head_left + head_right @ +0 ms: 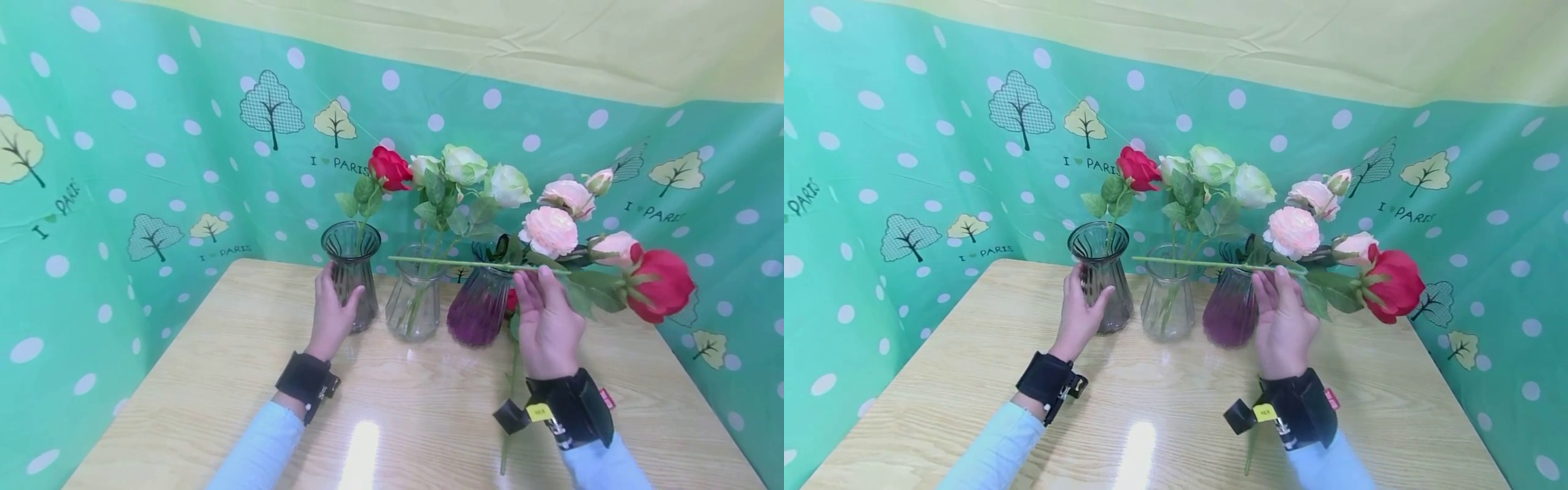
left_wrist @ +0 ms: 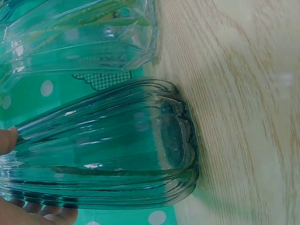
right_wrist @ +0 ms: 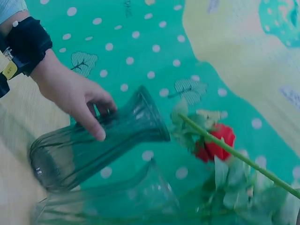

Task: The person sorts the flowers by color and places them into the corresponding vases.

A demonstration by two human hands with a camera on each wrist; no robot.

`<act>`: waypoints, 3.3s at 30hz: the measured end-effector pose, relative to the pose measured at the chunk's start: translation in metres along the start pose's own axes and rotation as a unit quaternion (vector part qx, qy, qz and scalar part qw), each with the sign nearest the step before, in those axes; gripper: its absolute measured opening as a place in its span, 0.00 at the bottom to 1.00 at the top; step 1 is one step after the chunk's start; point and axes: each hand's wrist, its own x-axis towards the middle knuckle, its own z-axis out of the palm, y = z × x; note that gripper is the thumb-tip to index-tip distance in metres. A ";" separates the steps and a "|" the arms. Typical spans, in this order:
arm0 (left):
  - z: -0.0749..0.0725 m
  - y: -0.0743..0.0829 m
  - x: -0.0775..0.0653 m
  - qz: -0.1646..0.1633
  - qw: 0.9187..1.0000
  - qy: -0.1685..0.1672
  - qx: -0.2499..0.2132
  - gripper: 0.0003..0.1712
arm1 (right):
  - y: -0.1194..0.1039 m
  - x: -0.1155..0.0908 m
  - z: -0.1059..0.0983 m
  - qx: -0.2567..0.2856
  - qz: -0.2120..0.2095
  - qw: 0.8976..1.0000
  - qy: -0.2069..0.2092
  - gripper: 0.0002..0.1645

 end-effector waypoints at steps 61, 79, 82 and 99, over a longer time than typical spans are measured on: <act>-0.005 0.003 0.000 0.005 1.000 -0.004 0.002 0.44 | 0.119 0.024 0.095 -0.279 -0.166 0.924 -0.203 0.12; -0.003 0.001 -0.001 0.005 1.000 -0.012 0.006 0.45 | 0.137 0.028 0.092 -0.312 -0.107 0.918 -0.220 0.13; -0.003 0.001 -0.001 0.003 1.000 -0.014 0.007 0.45 | 0.139 0.028 0.092 -0.313 -0.108 0.916 -0.224 0.13; -0.004 0.000 0.001 0.017 1.000 -0.010 0.014 0.45 | 0.156 0.033 0.093 -0.401 -0.061 0.886 -0.227 0.11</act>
